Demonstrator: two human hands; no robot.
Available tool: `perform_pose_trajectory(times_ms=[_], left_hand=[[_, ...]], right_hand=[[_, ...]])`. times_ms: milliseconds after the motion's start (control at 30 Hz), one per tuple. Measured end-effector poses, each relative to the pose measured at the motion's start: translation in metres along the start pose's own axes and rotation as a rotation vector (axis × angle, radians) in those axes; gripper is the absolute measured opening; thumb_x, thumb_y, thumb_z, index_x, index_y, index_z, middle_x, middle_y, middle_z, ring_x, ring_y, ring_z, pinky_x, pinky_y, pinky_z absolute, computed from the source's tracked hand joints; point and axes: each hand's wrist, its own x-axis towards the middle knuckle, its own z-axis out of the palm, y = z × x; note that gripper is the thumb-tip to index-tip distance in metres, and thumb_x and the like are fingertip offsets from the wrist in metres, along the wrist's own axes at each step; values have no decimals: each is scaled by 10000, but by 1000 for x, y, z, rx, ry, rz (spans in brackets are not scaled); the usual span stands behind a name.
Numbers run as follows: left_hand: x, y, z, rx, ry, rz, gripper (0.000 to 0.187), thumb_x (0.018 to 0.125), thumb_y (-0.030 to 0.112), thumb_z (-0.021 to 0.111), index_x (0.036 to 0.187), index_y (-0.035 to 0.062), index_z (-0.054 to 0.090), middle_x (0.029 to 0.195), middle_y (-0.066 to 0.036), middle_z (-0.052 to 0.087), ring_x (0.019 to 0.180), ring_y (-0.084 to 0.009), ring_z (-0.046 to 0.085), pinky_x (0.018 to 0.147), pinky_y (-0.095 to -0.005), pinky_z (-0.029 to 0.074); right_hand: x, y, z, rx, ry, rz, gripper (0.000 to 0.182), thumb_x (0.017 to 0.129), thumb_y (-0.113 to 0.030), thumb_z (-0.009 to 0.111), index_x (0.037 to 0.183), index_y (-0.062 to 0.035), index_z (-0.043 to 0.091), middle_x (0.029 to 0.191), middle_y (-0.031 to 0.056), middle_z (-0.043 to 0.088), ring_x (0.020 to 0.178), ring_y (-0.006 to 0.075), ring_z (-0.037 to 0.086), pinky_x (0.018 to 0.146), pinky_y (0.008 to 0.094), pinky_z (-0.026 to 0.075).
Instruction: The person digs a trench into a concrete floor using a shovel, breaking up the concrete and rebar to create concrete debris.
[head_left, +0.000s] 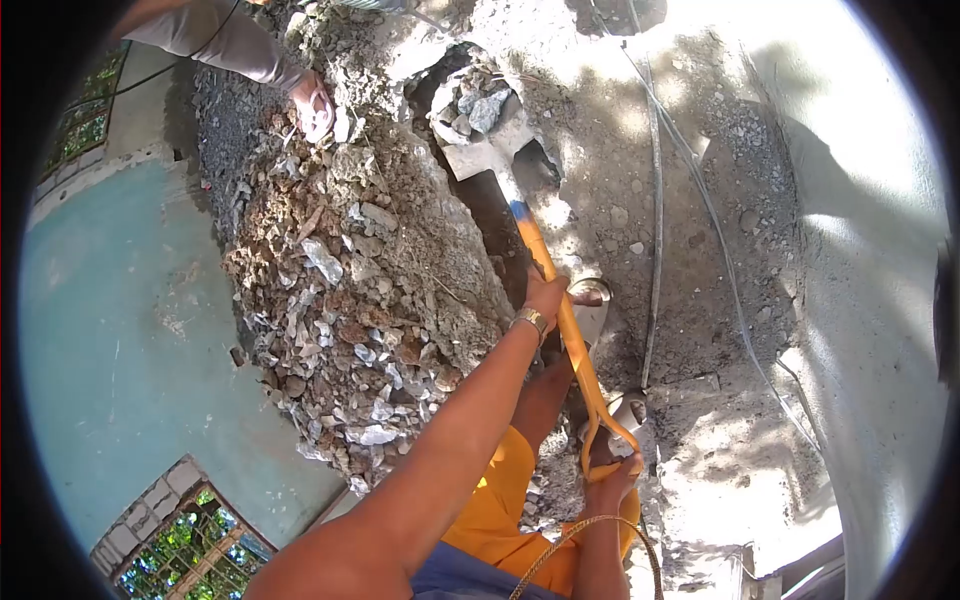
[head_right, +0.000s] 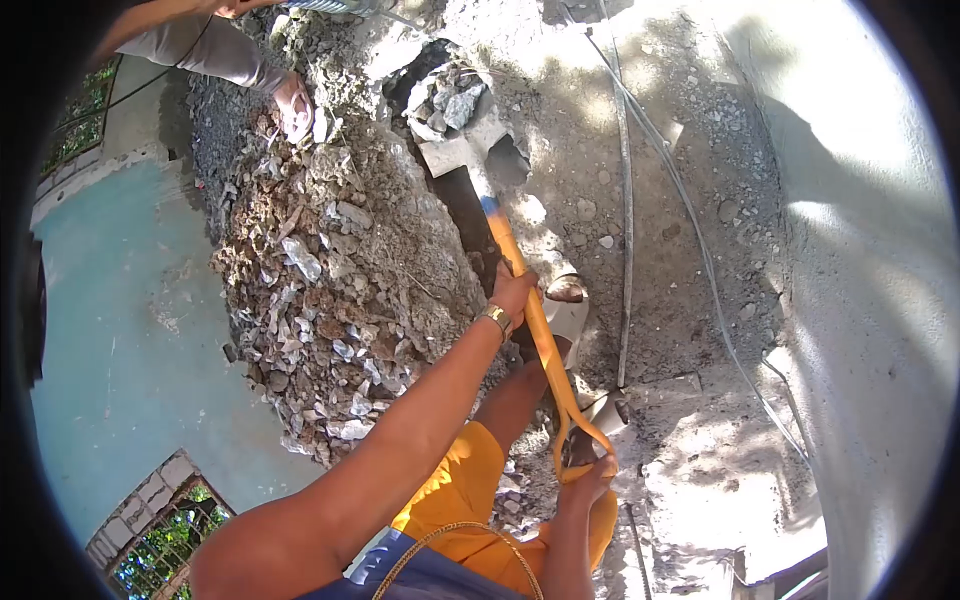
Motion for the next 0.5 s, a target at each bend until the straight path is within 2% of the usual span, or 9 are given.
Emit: perform_pose_trajectory(times_ms=[33, 67, 133, 200, 300, 367, 467, 500], left_hand=[[-7, 6, -2, 22, 17, -23, 415, 791, -35, 549, 1085, 130, 307, 753, -87, 489, 494, -195, 539, 426, -350, 475], [-13, 8, -5, 9, 16, -17, 415, 791, -35, 549, 1085, 130, 307, 753, -87, 489, 494, -195, 539, 426, -350, 475], [-24, 15, -11, 56, 59, -37, 422, 795, -20, 551, 1102, 131, 304, 777, -85, 491, 523, -190, 544, 447, -340, 483], [-45, 31, -13, 59, 39, -33, 431, 796, -7, 557, 1113, 133, 301, 804, -84, 492, 543, -184, 543, 461, -338, 492], [-72, 36, -17, 58, 55, -64, 426, 800, 1, 561, 1112, 130, 301, 823, -86, 492, 544, -184, 543, 461, -341, 497], [-91, 35, -19, 8, 56, -12, 446, 776, -4, 585, 1121, 62, 310, 765, -104, 497, 508, -190, 547, 432, -337, 475], [-135, 44, -19, -80, 15, 4, 449, 785, 3, 584, 1131, 64, 304, 728, -101, 492, 512, -192, 552, 435, -342, 482], [-151, 47, -24, -101, 20, 33, 449, 785, 3, 584, 1131, 64, 304, 728, -101, 492, 512, -192, 552, 435, -342, 482]], right_hand=[[12, 8, -21, 17, -21, 68, 481, 965, -382, 480, 1273, -20, 404, 1126, 120, 530, 964, 215, 564, 789, 359, 497], [4, 4, -23, 12, -30, 58, 481, 965, -382, 480, 1273, -20, 404, 1126, 120, 530, 964, 215, 564, 789, 359, 497], [-12, 4, -23, -91, -7, -25, 530, 976, -437, 413, 1310, -34, 326, 1196, 170, 493, 1045, 269, 567, 870, 388, 520], [-23, 4, -28, -66, -48, -26, 533, 979, -429, 411, 1327, -34, 328, 1234, 183, 479, 1068, 267, 553, 888, 393, 510], [-50, -6, -42, -167, -43, -136, 556, 969, -445, 426, 1332, -34, 332, 1241, 186, 477, 1075, 270, 550, 886, 391, 510], [-72, -24, -43, -167, 65, -9, 581, 963, -456, 433, 1333, -19, 332, 1231, 180, 478, 1064, 275, 553, 864, 375, 520], [-95, -45, -73, -218, 27, -85, 539, 949, -407, 476, 1308, -23, 355, 1214, 149, 478, 1044, 278, 555, 809, 363, 542], [-132, -64, -65, -179, 61, -111, 454, 951, -384, 479, 1182, 3, 425, 1027, 128, 544, 879, 241, 597, 678, 345, 549]])
